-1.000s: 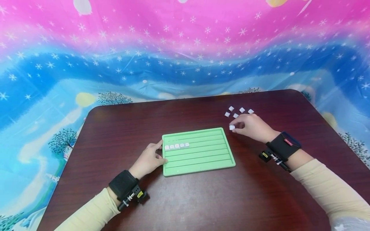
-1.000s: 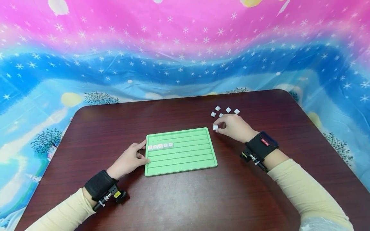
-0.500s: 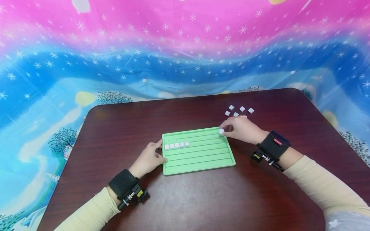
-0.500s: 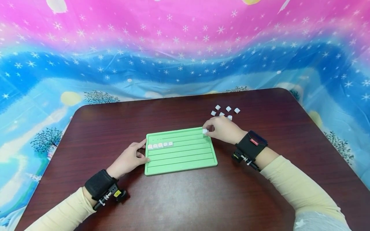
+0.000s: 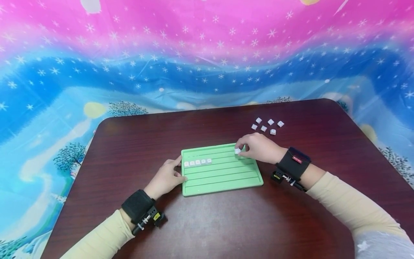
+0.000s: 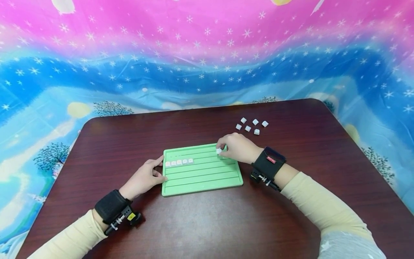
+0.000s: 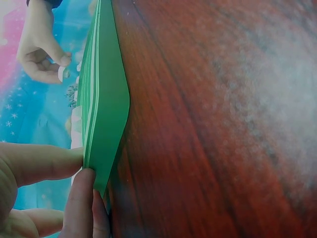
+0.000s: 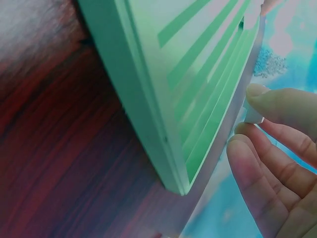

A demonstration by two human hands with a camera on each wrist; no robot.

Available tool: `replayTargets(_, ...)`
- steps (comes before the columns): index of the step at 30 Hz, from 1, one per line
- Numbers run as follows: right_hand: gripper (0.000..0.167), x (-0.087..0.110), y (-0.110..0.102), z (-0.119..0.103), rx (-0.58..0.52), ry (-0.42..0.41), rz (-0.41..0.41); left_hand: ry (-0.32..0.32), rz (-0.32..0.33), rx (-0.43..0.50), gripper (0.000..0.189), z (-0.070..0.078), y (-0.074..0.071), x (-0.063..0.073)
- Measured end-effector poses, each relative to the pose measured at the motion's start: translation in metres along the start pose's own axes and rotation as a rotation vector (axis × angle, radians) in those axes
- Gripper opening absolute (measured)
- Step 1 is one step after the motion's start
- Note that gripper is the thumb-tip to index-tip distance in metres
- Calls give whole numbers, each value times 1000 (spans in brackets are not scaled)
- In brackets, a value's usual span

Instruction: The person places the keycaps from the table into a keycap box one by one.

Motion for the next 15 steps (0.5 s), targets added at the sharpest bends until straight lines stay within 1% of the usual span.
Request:
replayTargets(6, 20, -5, 8, -7, -12, -6, -45, 0, -5, 1, 84, 2, 1, 2)
replayTargets(10, 19, -11, 12, -12, -9, -25, -55, 1, 4, -1, 84, 3, 0, 2)
replayTargets(15, 17, -19, 15, -18, -4, -22, -77, 3, 8, -5, 84, 2, -1, 1)
Point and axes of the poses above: each hand's wrist, its own x-axis away from the middle knuckle, its own y-axis out of the palm, z = x × y, the point moved 5 cm from there along -x, towards the middle knuckle, and after that the axes turned 5 degrees about -x, right-handed, at the moved point
